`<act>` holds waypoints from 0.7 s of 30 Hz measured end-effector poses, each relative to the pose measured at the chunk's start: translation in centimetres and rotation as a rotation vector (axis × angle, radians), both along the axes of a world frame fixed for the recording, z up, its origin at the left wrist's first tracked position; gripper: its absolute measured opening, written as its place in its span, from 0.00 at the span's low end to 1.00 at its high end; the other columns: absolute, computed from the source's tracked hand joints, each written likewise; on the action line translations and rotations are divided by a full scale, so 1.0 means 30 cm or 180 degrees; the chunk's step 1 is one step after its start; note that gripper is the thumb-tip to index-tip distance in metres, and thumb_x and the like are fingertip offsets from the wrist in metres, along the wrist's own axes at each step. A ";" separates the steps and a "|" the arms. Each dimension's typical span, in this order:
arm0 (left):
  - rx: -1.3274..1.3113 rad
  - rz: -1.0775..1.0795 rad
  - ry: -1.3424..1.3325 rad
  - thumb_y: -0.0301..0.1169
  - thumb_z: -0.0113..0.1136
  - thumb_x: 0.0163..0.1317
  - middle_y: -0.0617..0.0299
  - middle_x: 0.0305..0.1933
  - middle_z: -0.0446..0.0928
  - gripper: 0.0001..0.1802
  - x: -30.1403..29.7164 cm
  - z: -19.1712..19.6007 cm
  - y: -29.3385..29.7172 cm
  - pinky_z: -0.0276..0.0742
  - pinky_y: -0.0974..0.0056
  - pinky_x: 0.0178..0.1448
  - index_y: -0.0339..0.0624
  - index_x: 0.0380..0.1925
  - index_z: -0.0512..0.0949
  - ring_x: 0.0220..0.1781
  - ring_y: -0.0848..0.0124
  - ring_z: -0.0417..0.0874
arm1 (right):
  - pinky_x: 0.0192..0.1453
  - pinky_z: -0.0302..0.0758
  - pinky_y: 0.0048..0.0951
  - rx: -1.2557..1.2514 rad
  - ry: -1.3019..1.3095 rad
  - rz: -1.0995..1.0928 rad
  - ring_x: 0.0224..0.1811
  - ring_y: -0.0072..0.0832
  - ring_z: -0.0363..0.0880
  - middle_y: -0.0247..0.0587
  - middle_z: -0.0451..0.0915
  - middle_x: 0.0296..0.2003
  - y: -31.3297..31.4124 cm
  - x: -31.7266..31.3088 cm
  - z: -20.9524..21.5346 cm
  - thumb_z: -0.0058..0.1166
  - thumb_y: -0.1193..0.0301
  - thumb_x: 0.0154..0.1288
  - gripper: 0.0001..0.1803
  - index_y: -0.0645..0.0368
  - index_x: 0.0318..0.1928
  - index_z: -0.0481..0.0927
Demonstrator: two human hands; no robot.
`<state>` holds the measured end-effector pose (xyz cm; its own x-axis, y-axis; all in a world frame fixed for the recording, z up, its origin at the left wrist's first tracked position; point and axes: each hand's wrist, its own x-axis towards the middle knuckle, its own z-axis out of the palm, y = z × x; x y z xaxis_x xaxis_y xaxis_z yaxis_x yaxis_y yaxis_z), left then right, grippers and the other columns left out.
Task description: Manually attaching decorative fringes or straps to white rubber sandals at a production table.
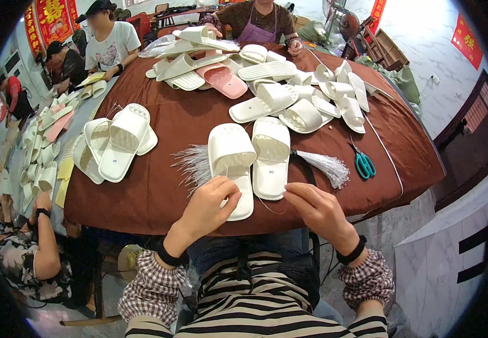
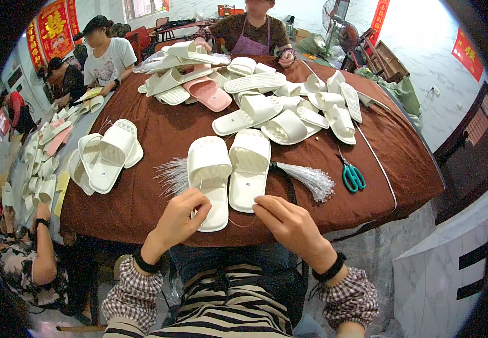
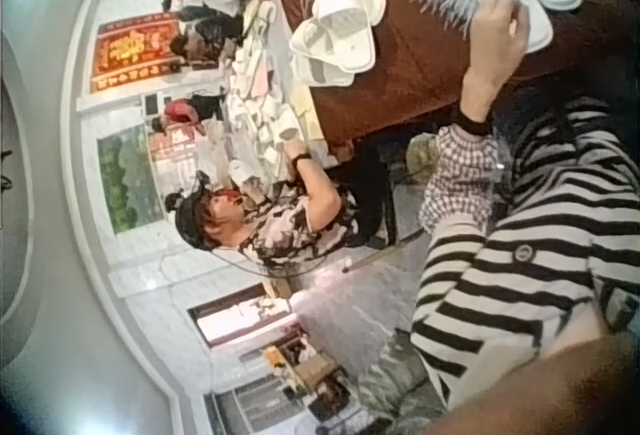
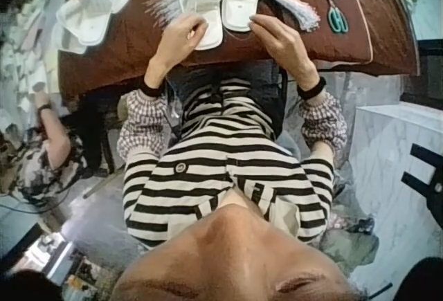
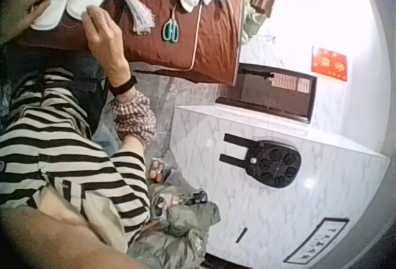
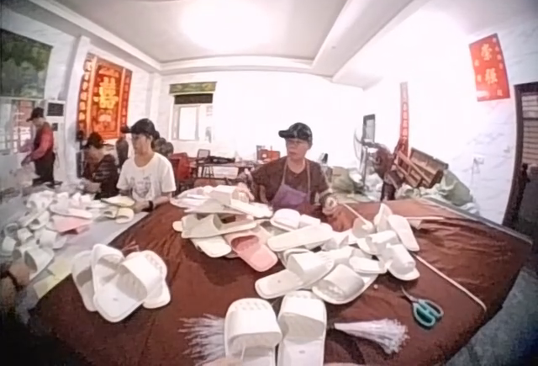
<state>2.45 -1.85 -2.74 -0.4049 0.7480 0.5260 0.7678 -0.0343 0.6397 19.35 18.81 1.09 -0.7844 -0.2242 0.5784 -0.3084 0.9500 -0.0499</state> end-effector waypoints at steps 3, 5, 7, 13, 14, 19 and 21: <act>-0.0097 -0.0092 0.0116 0.24 0.59 0.62 0.52 0.31 0.74 0.05 -0.025 -0.002 0.014 0.73 0.58 0.39 0.34 0.31 0.75 0.34 0.55 0.77 | 0.47 0.82 0.30 0.0016 -0.0108 0.0032 0.46 0.36 0.83 0.44 0.79 0.44 0.010 -0.056 -0.029 0.56 0.80 0.52 0.16 0.66 0.44 0.79; -0.0169 -0.0159 0.0171 0.25 0.58 0.63 0.51 0.32 0.75 0.05 -0.040 -0.003 0.024 0.73 0.57 0.41 0.34 0.32 0.75 0.36 0.53 0.77 | 0.46 0.82 0.30 0.0022 -0.0169 0.0014 0.45 0.36 0.83 0.44 0.78 0.44 0.024 -0.085 -0.048 0.55 0.80 0.52 0.16 0.66 0.45 0.79; -0.0292 -0.0234 0.0287 0.26 0.57 0.64 0.49 0.34 0.75 0.05 -0.050 -0.006 0.031 0.73 0.54 0.44 0.33 0.33 0.74 0.38 0.52 0.77 | 0.45 0.82 0.30 0.0096 -0.0153 -0.0152 0.43 0.35 0.82 0.43 0.78 0.43 0.041 -0.108 -0.068 0.54 0.80 0.53 0.15 0.65 0.43 0.78; -0.0571 -0.0073 0.0779 0.27 0.57 0.64 0.45 0.42 0.75 0.11 -0.083 -0.020 0.065 0.74 0.53 0.54 0.29 0.41 0.74 0.47 0.48 0.77 | 0.45 0.82 0.28 0.0177 -0.0282 -0.0305 0.44 0.33 0.82 0.42 0.78 0.43 0.107 -0.231 -0.122 0.54 0.81 0.53 0.12 0.66 0.41 0.77; -0.0590 -0.0068 0.0768 0.27 0.57 0.64 0.45 0.42 0.75 0.11 -0.089 -0.026 0.073 0.74 0.53 0.54 0.29 0.41 0.74 0.47 0.48 0.77 | 0.45 0.82 0.28 0.0221 -0.0375 -0.0352 0.44 0.33 0.81 0.42 0.78 0.43 0.116 -0.253 -0.131 0.54 0.81 0.53 0.12 0.67 0.41 0.77; -0.1258 0.0250 0.1107 0.39 0.59 0.64 0.34 0.51 0.71 0.26 -0.125 -0.047 0.130 0.72 0.50 0.59 0.24 0.49 0.69 0.51 0.43 0.76 | 0.51 0.80 0.37 -0.0319 -0.0378 -0.0350 0.53 0.45 0.77 0.54 0.72 0.51 0.123 -0.350 -0.186 0.47 0.79 0.61 0.17 0.74 0.51 0.71; -0.1283 0.0305 0.1158 0.43 0.58 0.65 0.33 0.48 0.73 0.28 -0.137 -0.045 0.161 0.74 0.49 0.57 0.23 0.48 0.70 0.49 0.42 0.78 | 0.58 0.75 0.40 -0.0086 -0.0720 -0.0511 0.56 0.50 0.74 0.60 0.70 0.55 0.113 -0.393 -0.207 0.48 0.79 0.60 0.19 0.75 0.52 0.71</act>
